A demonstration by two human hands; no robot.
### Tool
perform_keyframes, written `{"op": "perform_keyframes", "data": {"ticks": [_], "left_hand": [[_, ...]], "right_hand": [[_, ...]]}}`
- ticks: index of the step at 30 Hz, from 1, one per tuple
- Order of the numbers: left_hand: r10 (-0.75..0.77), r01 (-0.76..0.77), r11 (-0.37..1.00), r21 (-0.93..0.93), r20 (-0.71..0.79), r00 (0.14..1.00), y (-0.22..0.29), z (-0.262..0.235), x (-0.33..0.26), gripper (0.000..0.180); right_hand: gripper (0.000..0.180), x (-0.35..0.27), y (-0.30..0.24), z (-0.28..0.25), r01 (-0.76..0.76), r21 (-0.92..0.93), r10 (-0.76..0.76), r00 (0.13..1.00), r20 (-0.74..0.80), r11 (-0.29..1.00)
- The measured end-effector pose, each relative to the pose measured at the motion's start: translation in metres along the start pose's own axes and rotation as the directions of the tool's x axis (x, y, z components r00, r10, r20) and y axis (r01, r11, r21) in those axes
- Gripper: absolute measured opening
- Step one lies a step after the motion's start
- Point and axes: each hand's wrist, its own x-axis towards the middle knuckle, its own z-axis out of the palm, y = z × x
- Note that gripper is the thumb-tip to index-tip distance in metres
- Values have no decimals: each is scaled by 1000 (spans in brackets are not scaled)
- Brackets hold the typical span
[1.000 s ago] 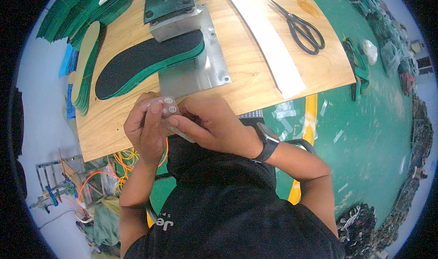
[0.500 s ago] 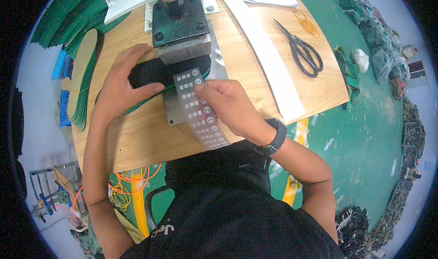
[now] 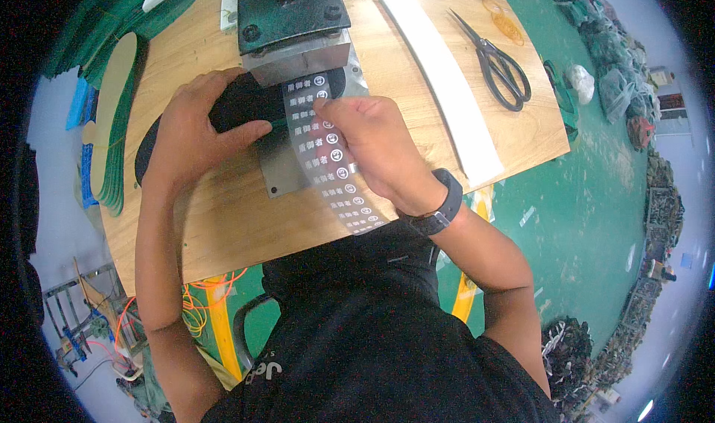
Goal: The person removes a rubber band from a stack of insoles, cuts a strip of material labels with scissors, and uses a machine to press a logo onto the heel area of individual insoles.
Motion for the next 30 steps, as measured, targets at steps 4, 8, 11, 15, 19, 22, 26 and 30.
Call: {"op": "perform_keyframes", "data": {"ticks": [4,8,11,15,19,22,26,30], "left_hand": [[-2,2,1000,7,31,1000,0,-1,2,64],[-15,15,1000,6,66,998,0,-1,3,65],[1,-1,1000,0,59,998,0,3,3,66],[49,-49,999,2,40,998,0,2,2,69],[88,-89,996,-22,-29,996,4,0,1,68],[54,-61,988,-142,-48,997,7,-1,0,57],[175,-184,978,-97,-95,980,4,2,2,44],[164,-180,973,-141,-119,979,2,0,-2,40]], "right_hand": [[22,0,-2,2,-23,12,23,1000,-21,1000],[24,2,2,1,4,15,-4,1000,-16,1000],[26,7,7,-3,56,-51,-57,998,-18,997],[29,7,7,-1,51,-48,-53,998,-29,998],[33,2,5,-4,45,2,-45,999,-1,999],[34,2,7,-8,62,12,-62,998,8,998],[31,-1,8,-6,112,41,-113,994,6,993],[25,-5,11,-10,181,-159,-169,982,88,970]]}}
